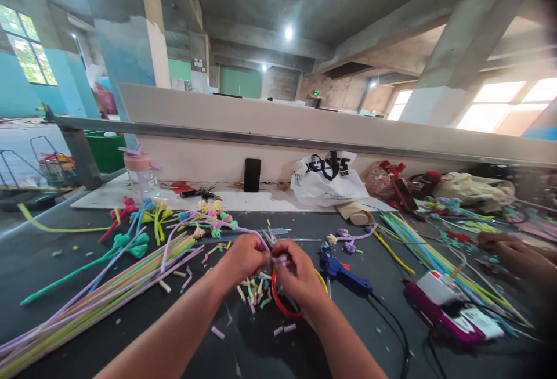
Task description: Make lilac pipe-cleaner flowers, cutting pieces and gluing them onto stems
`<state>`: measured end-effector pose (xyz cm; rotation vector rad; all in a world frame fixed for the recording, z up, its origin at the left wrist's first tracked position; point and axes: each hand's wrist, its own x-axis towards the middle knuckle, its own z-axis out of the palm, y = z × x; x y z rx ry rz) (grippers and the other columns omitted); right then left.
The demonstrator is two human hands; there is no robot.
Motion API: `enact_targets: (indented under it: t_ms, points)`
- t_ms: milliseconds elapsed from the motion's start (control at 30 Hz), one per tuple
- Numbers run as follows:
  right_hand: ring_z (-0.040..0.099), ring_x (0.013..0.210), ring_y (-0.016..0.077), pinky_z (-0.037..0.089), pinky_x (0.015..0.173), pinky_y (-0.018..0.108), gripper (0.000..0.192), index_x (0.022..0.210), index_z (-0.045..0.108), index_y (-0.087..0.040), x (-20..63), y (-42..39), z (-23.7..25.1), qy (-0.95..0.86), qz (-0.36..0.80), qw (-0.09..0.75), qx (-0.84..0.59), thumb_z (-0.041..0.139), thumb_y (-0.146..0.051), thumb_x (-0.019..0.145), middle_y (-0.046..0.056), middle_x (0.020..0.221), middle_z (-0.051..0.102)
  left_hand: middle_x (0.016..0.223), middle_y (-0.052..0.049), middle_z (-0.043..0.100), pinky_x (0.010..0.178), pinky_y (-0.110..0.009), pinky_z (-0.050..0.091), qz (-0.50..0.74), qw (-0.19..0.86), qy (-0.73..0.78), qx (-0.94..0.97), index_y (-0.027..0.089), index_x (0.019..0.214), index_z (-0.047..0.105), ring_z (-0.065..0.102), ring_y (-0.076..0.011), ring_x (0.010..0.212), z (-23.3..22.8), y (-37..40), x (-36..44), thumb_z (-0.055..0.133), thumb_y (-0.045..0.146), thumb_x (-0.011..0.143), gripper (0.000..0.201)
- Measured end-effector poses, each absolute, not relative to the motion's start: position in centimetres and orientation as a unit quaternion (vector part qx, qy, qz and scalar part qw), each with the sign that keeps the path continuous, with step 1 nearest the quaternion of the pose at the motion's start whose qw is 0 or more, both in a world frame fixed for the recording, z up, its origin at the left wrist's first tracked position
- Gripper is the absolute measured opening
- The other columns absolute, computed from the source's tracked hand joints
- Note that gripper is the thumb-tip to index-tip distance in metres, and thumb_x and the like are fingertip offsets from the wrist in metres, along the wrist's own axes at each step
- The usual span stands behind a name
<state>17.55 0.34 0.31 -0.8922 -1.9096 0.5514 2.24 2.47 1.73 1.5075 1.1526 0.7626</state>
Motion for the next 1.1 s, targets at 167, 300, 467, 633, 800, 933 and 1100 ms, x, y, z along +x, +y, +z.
enact_targets:
  t_ms: [167, 300, 467, 633, 800, 933, 1100]
  points:
    - [0.047, 0.056, 0.0117, 0.040, 0.055, 0.025, 0.007, 0.075, 0.052, -0.020, 17.0, 0.4, 0.5, -0.541, 0.559, 0.532, -0.334, 0.055, -0.022, 0.070, -0.004, 0.063, 0.048, 0.051, 0.003, 0.052, 0.049, -0.021, 0.033, 0.396, 0.376, 0.485, 0.683, 0.016, 0.060, 0.055, 0.047, -0.0106, 0.049, 2.0, 2.5, 2.6, 0.052, 0.022, 0.065, 0.009]
    - [0.041, 0.045, 0.0081, 0.041, 0.052, 0.025, 0.011, 0.063, 0.048, -0.019, 16.6, 0.5, 0.3, -0.438, 0.653, 0.539, -0.302, 0.059, -0.019, 0.064, -0.007, 0.051, 0.042, 0.063, -0.002, 0.059, 0.060, -0.024, 0.037, 0.409, 0.237, 0.441, 0.763, 0.015, 0.063, 0.059, 0.053, -0.0137, 0.061, 1.8, 2.2, 2.7, 0.047, 0.018, 0.072, 0.015]
    - [0.044, 0.045, 0.0090, 0.039, 0.051, 0.024, 0.011, 0.063, 0.046, -0.019, 16.4, 1.0, -0.5, -0.463, 0.591, 0.548, -0.370, 0.055, -0.013, 0.061, -0.006, 0.051, 0.047, 0.063, -0.002, 0.059, 0.059, -0.023, 0.036, 0.392, 0.228, 0.423, 0.784, 0.015, 0.063, 0.059, 0.052, -0.0132, 0.061, 1.3, 2.2, 2.8, 0.045, 0.016, 0.072, 0.016]
    - [0.048, 0.055, 0.0128, 0.037, 0.054, 0.025, 0.012, 0.061, 0.046, -0.020, 16.8, 1.0, -0.8, -0.678, 0.295, 0.511, -0.438, 0.049, -0.008, 0.062, -0.002, 0.061, 0.052, 0.045, 0.004, 0.048, 0.045, -0.020, 0.033, 0.355, 0.408, 0.480, 0.691, 0.016, 0.059, 0.054, 0.044, -0.0095, 0.043, 1.4, 2.7, 2.4, 0.050, 0.021, 0.065, 0.009]
    - [0.051, 0.072, 0.0161, 0.040, 0.065, 0.027, 0.021, 0.066, 0.044, -0.021, 17.6, 0.9, -0.8, -0.850, 0.089, 0.410, -0.319, 0.042, 0.000, 0.067, 0.002, 0.074, 0.055, 0.038, 0.006, 0.043, 0.035, -0.020, 0.031, 0.272, 0.568, 0.468, 0.620, 0.017, 0.052, 0.047, 0.036, -0.0074, 0.031, 1.5, 3.1, 1.6, 0.049, 0.020, 0.058, 0.007]
    - [0.049, 0.072, 0.0159, 0.040, 0.067, 0.028, 0.018, 0.069, 0.045, -0.020, 17.7, 1.0, -0.9, -0.854, 0.081, 0.409, -0.311, 0.043, -0.003, 0.071, 0.002, 0.074, 0.053, 0.040, 0.005, 0.044, 0.034, -0.020, 0.030, 0.270, 0.566, 0.464, 0.625, 0.016, 0.053, 0.046, 0.036, -0.0074, 0.032, 1.3, 3.1, 1.6, 0.048, 0.019, 0.058, 0.005]
    - [0.048, 0.062, 0.0129, 0.040, 0.058, 0.024, 0.009, 0.079, 0.049, -0.020, 17.0, 0.9, -0.6, -0.678, 0.361, 0.497, -0.404, 0.053, -0.018, 0.070, -0.002, 0.069, 0.050, 0.041, 0.006, 0.042, 0.040, -0.019, 0.028, 0.338, 0.468, 0.474, 0.664, 0.015, 0.054, 0.049, 0.036, -0.0069, 0.037, 1.4, 2.9, 2.2, 0.049, 0.020, 0.062, 0.009]
